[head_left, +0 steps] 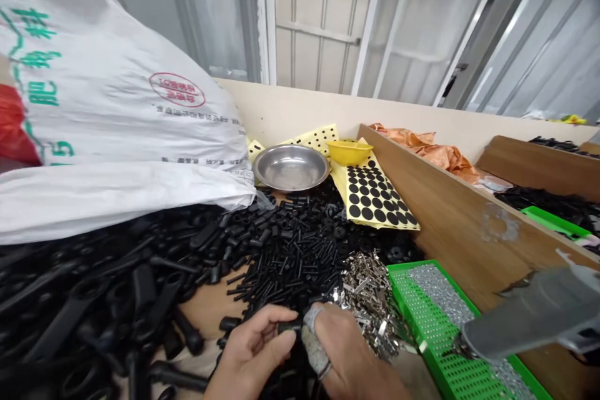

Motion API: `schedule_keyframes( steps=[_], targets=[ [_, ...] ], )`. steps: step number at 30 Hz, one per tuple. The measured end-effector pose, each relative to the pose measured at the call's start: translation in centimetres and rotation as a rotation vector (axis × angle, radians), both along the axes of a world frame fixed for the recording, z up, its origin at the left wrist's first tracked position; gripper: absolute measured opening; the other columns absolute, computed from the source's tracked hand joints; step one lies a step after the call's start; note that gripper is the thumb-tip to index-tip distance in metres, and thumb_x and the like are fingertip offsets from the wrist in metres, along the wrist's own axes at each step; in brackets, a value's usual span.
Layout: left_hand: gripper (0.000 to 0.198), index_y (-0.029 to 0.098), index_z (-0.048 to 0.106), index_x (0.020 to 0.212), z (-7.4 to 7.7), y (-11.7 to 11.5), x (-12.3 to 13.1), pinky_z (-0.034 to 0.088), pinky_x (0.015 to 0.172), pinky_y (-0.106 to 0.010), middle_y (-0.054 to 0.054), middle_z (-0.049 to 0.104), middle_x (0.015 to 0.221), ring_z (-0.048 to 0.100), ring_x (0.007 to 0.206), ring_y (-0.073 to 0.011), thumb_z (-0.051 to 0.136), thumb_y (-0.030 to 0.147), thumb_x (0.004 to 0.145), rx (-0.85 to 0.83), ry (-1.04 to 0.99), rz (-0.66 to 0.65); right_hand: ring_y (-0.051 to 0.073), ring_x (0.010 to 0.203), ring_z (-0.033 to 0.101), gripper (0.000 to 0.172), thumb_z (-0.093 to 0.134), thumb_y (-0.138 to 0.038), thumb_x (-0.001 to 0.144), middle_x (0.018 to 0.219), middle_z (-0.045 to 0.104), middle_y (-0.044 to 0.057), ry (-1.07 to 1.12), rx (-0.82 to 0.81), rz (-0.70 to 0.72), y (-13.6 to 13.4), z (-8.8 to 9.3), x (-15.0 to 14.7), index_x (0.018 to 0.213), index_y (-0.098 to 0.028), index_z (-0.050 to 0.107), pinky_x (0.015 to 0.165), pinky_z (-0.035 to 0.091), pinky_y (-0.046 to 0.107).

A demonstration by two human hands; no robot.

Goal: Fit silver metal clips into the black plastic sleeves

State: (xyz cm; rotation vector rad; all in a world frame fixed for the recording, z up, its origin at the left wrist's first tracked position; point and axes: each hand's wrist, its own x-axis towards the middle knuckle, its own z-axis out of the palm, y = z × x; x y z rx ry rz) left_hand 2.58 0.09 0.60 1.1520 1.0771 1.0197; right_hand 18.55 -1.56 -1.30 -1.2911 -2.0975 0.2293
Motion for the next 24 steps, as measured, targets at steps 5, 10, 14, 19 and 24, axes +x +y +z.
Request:
schedule_keyframes(
  steps=[5,10,14,19,24],
  targets=[
    [0.033,0.018,0.068,0.086,0.7,0.6,-0.5,0.041,0.053,-0.021,0.001,0.062,0.060,0.050,0.055,-0.0122,0.072,0.043,0.065,-0.032,-0.070,-0.036,0.018,0.061,0.045,0.023,0.027,-0.015,0.085,0.065,0.051,0.004,-0.071,0.086,0.145,0.6,2.2,0.5,0.069,-0.020,0.042,0.059,0.035,0.030],
    [0.026,0.017,0.068,0.082,0.5,0.4,-0.9,0.040,0.051,-0.019,0.001,0.061,0.059,0.049,0.053,-0.0110,0.069,0.039,0.070,-0.013,-0.042,-0.091,0.018,0.059,0.044,0.019,0.028,-0.011,0.080,0.064,0.049,0.003,-0.059,0.016,0.168,0.3,2.3,0.3,0.068,-0.021,0.040,0.056,0.034,0.029],
    [0.019,0.020,0.068,0.084,-0.2,0.2,-1.3,0.042,0.056,-0.021,0.000,0.063,0.065,0.053,0.059,-0.0143,0.064,0.035,0.074,0.055,0.054,-0.070,0.016,0.060,0.046,0.018,0.032,-0.009,0.078,0.067,0.050,0.001,-0.059,-0.206,0.079,-0.2,2.8,0.5,0.068,-0.022,0.038,0.056,0.034,0.027],
    [0.012,0.022,0.070,0.084,-0.7,0.9,-1.7,0.043,0.061,-0.025,-0.002,0.066,0.067,0.058,0.064,-0.0196,0.062,0.027,0.076,0.275,0.326,-0.043,0.015,0.076,0.052,0.011,0.040,-0.021,0.090,0.081,0.057,-0.002,-0.041,-0.435,0.091,1.3,5.0,2.0,0.081,-0.023,0.047,0.067,0.039,0.025],
    [0.017,0.025,0.071,0.091,-0.9,1.5,-1.8,0.043,0.081,-0.030,-0.006,0.071,0.091,0.061,0.087,-0.0249,0.062,0.021,0.077,0.517,0.449,-0.096,0.017,0.082,0.051,0.017,0.042,-0.006,0.081,0.088,0.054,0.003,-0.251,-0.250,-0.060,4.7,4.3,1.4,0.085,-0.019,0.051,0.072,0.040,0.028]
  ],
)
